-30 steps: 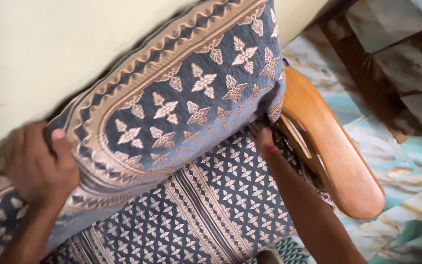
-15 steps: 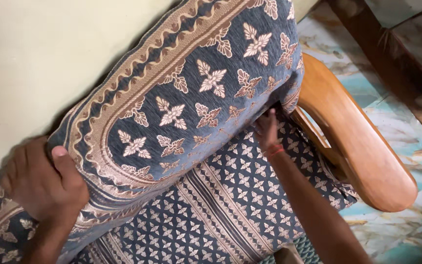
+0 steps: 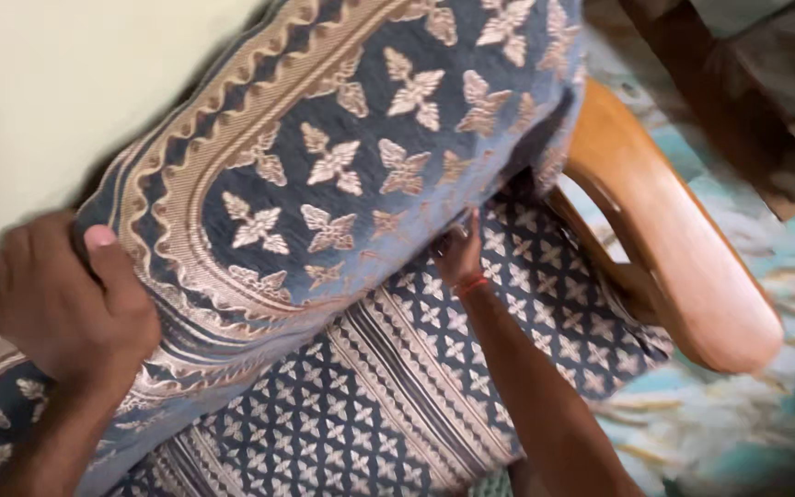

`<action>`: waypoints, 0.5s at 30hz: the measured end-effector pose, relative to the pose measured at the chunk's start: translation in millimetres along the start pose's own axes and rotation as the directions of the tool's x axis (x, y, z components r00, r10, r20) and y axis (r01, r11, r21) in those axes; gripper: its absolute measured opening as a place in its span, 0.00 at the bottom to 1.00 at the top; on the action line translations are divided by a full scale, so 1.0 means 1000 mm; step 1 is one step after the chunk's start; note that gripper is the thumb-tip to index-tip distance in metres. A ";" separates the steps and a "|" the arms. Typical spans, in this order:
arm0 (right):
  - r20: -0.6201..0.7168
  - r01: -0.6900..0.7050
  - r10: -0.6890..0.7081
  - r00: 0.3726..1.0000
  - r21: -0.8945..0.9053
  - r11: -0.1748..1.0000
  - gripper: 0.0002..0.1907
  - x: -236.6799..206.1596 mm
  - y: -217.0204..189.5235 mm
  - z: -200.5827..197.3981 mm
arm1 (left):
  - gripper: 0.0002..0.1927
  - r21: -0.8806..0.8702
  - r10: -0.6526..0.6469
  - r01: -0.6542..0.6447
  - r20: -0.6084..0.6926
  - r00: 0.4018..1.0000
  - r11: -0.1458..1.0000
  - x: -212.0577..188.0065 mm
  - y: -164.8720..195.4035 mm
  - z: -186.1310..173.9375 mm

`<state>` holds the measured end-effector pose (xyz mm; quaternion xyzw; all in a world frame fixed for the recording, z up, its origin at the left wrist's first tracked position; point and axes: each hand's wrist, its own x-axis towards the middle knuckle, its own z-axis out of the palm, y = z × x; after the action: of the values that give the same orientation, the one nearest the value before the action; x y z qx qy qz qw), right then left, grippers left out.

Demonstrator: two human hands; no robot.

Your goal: The person folds clothes on a bed and stacks the folded pieces, then folds a belt and threads it through its buckle. They place a soap dish and a plastic bottle on a ledge and smooth a patterned bedsheet flat over the mattress.

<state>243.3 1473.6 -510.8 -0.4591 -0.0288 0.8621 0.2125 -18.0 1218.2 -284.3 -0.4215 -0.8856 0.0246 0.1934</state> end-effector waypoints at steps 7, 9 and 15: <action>0.171 -0.029 0.054 0.984 -0.146 0.989 0.64 -0.038 0.028 -0.005 | 0.24 -0.157 -0.012 0.001 -0.067 0.998 0.988 0.008 0.002 -0.004; 0.253 0.011 0.034 0.967 -0.175 0.984 0.64 -0.063 0.066 -0.009 | 0.22 -0.210 0.040 -0.068 -0.136 0.990 0.975 0.010 0.004 -0.010; 0.275 -0.103 0.192 0.942 -0.306 0.946 0.59 -0.107 0.200 0.007 | 0.30 -0.336 0.436 -0.499 -0.247 0.865 0.799 -0.026 -0.052 -0.050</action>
<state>221.3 1251.1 -472.5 -0.3491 -0.1509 0.9221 0.0709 -23.3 1159.5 -236.1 -0.6577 -0.7225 -0.1378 0.1625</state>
